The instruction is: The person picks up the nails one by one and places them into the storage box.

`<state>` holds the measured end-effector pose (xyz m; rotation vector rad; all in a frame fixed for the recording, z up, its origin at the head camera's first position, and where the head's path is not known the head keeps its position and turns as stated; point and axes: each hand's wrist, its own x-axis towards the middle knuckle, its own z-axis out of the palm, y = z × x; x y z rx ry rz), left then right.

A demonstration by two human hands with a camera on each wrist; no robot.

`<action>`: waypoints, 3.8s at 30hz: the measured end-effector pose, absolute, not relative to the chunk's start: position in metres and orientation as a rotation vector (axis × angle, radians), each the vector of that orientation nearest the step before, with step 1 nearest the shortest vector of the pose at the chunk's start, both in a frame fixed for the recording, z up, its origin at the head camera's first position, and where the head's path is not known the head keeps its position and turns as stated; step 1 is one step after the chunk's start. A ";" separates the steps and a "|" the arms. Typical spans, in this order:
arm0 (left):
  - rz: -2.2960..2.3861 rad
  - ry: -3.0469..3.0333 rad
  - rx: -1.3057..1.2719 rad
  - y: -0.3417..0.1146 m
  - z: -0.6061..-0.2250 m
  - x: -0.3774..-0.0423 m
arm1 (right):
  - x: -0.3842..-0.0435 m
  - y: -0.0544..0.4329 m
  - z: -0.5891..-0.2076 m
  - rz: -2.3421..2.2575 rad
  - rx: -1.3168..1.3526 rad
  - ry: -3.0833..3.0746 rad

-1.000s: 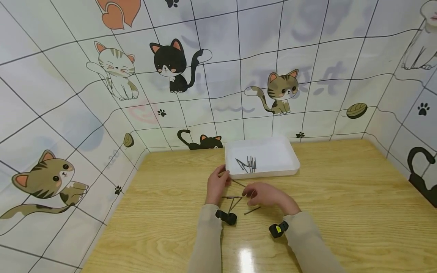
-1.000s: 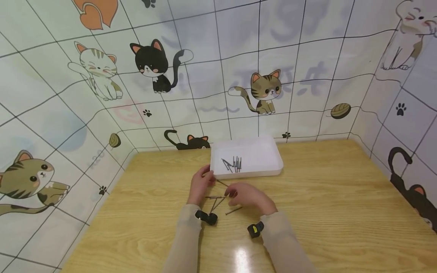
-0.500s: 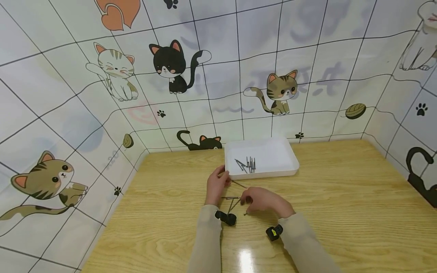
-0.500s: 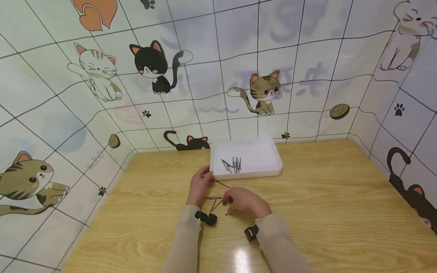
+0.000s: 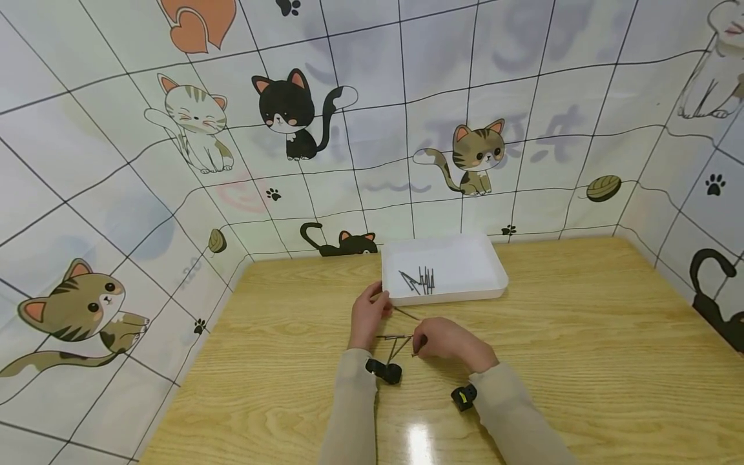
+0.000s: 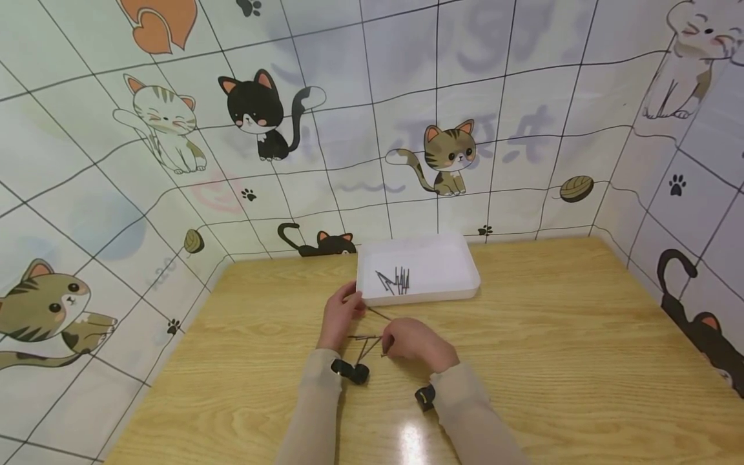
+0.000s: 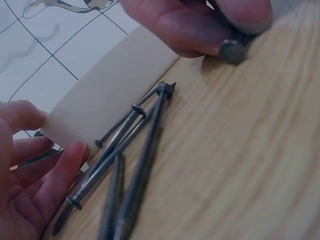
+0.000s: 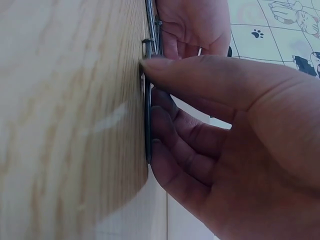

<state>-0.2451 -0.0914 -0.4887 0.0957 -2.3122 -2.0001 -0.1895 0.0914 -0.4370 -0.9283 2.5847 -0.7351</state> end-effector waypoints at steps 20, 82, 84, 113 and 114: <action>-2.004 -2.291 0.077 -0.091 -0.491 -0.246 | -0.190 0.094 -0.435 -0.750 -0.799 2.643; -2.025 -2.279 0.092 -0.091 -0.490 -0.245 | -0.243 0.130 -0.411 -1.706 -0.429 2.622; -2.025 -2.279 0.096 -0.091 -0.490 -0.245 | -0.252 0.132 -0.409 -1.731 -0.414 2.607; -2.075 -2.276 0.138 -0.091 -0.478 -0.243 | -0.335 0.137 -0.445 -1.676 -0.051 2.358; -2.065 -2.275 0.141 -0.091 -0.482 -0.245 | -0.335 0.136 -0.445 -1.658 -0.039 2.381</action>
